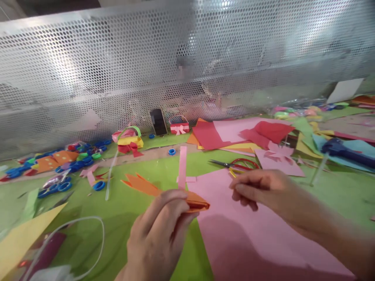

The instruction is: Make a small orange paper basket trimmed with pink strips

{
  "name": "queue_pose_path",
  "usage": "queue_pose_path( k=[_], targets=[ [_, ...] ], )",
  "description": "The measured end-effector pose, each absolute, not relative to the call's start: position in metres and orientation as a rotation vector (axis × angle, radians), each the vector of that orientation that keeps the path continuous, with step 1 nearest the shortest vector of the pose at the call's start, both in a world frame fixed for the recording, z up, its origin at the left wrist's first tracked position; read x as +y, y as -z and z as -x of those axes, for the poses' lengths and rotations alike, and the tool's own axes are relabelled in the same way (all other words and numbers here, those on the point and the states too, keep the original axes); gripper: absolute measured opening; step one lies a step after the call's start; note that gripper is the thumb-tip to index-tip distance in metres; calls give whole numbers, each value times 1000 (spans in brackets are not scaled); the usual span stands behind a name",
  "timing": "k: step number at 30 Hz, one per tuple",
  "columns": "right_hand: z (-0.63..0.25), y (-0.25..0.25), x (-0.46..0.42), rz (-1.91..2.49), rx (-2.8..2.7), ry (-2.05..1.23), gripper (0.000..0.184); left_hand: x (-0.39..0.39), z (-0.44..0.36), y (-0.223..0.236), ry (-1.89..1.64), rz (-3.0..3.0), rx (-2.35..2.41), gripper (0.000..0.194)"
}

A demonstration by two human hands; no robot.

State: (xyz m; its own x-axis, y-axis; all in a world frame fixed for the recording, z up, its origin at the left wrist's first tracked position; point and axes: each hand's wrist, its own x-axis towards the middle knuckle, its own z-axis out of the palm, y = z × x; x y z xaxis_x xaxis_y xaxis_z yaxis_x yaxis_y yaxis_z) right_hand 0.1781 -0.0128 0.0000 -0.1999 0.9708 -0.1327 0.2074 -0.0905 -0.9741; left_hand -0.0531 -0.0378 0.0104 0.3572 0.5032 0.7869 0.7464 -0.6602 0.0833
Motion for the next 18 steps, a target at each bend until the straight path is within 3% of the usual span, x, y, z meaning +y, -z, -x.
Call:
queue_pose_path(
  k=[4, 10, 18],
  targets=[
    [-171, 22, -2, 1270, -1216, -1727, 34, -40, 52, -15, 1356, 2359, -1074, 9],
    [-130, 14, 29, 1054, -1238, -1825, 19, -39, 46, -13, 1453, 2480, -1076, 11],
    [-108, 3, 11, 916, -1410, -1808, 29, -35, 52, 3, 1406, 2551, -1161, 9]
  ],
)
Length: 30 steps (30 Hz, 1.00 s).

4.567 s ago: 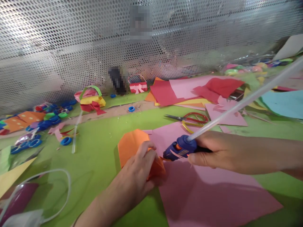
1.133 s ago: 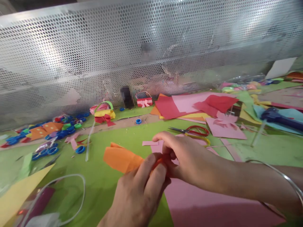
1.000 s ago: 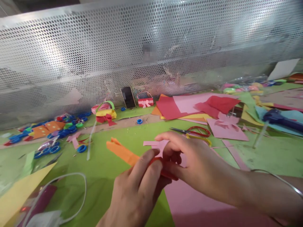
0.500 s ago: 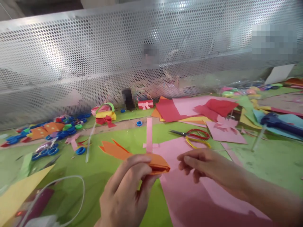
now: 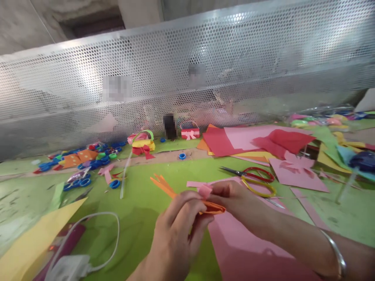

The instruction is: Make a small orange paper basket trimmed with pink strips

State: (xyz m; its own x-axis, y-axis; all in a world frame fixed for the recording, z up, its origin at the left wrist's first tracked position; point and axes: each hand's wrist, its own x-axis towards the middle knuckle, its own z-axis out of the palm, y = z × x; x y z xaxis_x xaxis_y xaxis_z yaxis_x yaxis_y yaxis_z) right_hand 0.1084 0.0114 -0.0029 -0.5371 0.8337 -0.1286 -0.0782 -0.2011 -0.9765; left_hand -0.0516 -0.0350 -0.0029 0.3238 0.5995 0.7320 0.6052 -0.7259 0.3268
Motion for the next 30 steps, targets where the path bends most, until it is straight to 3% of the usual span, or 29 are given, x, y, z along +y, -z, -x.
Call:
queue_pose_path(
  k=[7, 17, 22, 30],
  targets=[
    [-118, -4, 4, 901, -1558, -1668, 42, -34, 49, 0, 1437, 2468, -1158, 9],
    [-121, -11, -6, 903, -1871, -1213, 21, -32, 48, 2, 1456, 2449, -1179, 17],
    [-120, -5, -5, 945, -1836, -1176, 22, -36, 49, 6, 1451, 2371, -1292, 23],
    [-122, -17, -2, 1070, -1934, -1309, 20, -34, 50, 9, 1377, 2439, -1327, 12]
  ],
)
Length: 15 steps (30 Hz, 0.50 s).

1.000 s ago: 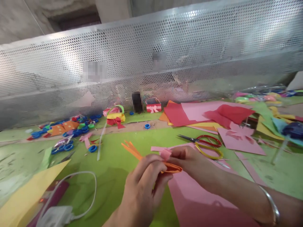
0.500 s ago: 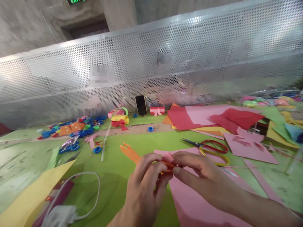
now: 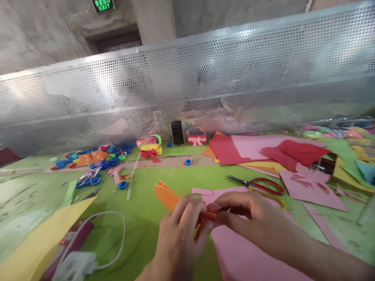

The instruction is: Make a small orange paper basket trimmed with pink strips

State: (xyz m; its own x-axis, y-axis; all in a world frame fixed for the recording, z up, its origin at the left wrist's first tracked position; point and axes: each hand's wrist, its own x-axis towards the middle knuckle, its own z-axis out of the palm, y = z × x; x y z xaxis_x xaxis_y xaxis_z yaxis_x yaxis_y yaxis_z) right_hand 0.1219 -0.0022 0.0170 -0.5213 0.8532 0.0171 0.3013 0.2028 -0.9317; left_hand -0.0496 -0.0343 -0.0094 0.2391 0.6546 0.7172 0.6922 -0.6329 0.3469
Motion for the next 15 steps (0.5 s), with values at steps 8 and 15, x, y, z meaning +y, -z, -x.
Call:
queue_pose_path(
  k=[8, 15],
  targets=[
    [-130, -24, 5, 1147, -1860, -1570, 23, -36, 50, 10, 1364, 2545, -1253, 18],
    [-134, -26, 4, 1137, -1921, -1516, 28, -33, 50, 3, 1261, 2544, -1171, 9]
  ],
)
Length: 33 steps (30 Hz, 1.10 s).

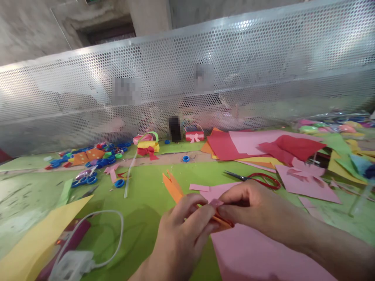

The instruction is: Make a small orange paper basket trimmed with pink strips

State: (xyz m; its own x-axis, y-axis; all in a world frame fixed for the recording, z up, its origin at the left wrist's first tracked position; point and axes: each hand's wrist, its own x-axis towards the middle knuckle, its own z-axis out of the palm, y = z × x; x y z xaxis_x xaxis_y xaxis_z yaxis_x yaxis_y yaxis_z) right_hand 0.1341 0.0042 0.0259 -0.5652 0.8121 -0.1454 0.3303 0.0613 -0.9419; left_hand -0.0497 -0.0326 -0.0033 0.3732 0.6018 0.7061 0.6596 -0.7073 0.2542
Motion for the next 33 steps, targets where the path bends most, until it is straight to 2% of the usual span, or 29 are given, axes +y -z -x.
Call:
queue_pose_path(
  k=[6, 15, 26, 33],
  targets=[
    [-135, -21, 5, 1139, -2016, -1328, 32, -33, 51, 5, 1219, 2580, -1187, 7],
    [-128, -13, 1, 1104, -2172, -801, 22, -32, 49, 7, 1194, 2630, -1309, 13],
    [-132, -13, 1, 895, -2268, -586, 23, -33, 49, 6, 1260, 2660, -1275, 14],
    [-142, -21, 11, 640, -2519, -553, 27, -33, 47, 4, 1355, 2658, -1260, 16]
  ],
)
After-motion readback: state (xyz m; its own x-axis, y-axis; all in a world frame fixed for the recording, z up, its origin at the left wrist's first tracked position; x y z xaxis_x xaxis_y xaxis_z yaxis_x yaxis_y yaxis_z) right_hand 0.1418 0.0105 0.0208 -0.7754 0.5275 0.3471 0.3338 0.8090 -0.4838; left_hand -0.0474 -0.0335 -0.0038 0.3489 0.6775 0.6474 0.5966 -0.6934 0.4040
